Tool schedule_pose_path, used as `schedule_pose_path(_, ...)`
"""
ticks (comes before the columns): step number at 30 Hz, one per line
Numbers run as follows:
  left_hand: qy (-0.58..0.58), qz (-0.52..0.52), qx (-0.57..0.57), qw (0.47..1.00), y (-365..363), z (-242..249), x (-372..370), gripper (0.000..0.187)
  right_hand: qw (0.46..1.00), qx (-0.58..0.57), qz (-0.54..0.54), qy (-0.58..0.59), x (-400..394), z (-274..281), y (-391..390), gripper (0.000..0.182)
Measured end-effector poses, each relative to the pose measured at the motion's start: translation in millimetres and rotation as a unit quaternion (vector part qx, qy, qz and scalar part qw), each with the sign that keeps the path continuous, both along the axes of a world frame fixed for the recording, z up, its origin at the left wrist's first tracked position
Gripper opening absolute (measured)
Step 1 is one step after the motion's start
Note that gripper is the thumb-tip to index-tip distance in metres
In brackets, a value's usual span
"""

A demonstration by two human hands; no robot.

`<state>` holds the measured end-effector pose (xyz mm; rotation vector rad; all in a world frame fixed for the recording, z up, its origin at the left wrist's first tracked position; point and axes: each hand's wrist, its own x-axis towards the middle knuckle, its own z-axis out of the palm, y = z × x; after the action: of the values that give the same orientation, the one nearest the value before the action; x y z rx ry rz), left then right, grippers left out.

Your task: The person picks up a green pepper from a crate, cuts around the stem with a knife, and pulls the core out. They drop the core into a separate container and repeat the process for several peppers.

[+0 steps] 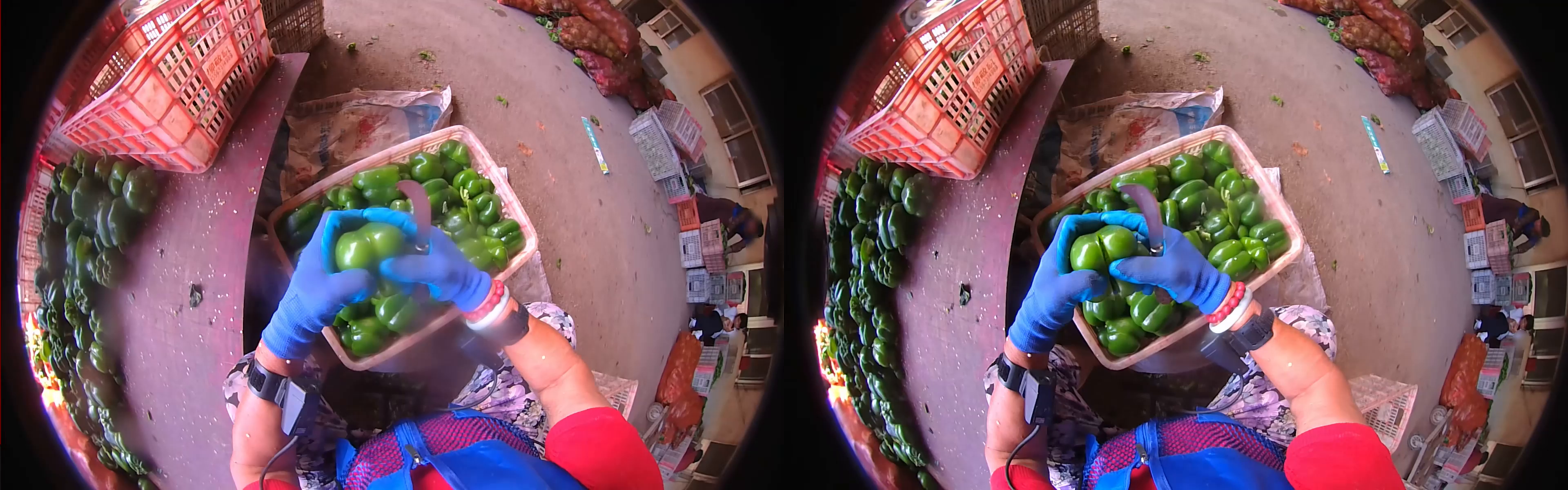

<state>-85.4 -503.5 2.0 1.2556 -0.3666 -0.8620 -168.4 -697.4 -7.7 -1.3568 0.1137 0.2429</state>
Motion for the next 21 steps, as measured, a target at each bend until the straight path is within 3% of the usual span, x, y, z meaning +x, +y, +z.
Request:
schedule_pose_path(3, 0.082, 0.013, -0.063, 0.995, 2.3, -11.9, 9.7, 0.065, 0.993, 0.113, -0.005, 0.029, -1.5, -8.1, -11.7, 0.068)
schedule_pose_path(5, 0.050, 0.014, -0.151, 0.987, 0.7, -24.5, 18.2, 0.063, 0.969, 0.243, -0.007, 0.044, -4.4, -13.0, -20.2, 0.066)
schedule_pose_path(7, 0.164, -0.055, -0.252, 0.952, 7.5, -19.5, 25.0, 0.066, 0.931, 0.359, -0.065, 0.026, -6.7, -28.5, -18.9, 0.067)
schedule_pose_path(8, 0.152, -0.024, -0.255, 0.955, 5.9, -20.5, 24.4, 0.067, 0.920, 0.389, -0.049, -0.019, -9.3, -40.2, -24.6, 0.073)
schedule_pose_path(10, 0.156, 0.025, -0.277, 0.948, 2.6, -22.7, 23.8, 0.068, 0.935, 0.343, -0.069, -0.065, -3.3, -29.5, -24.8, 0.081)
schedule_pose_path(13, 0.218, 0.107, -0.298, 0.923, 16.3, -36.1, 45.4, 0.070, 0.911, 0.386, -0.048, -0.141, -0.8, -20.8, -65.8, 0.084)
schedule_pose_path(16, 0.267, 0.164, -0.315, 0.896, 36.3, -46.4, 65.3, 0.064, 0.953, 0.158, -0.252, -0.051, 0.4, 4.6, -135.1, 0.066)
schedule_pose_path(18, 0.286, 0.194, -0.306, 0.887, 44.8, -46.5, 71.0, 0.061, 0.938, -0.040, -0.341, 0.037, 11.7, -16.3, -170.7, 0.058)
schedule_pose_path(21, 0.247, 0.228, -0.264, 0.904, 39.8, -50.2, 62.9, 0.061, 0.857, -0.344, -0.373, 0.097, 28.9, -61.8, -204.9, 0.051)
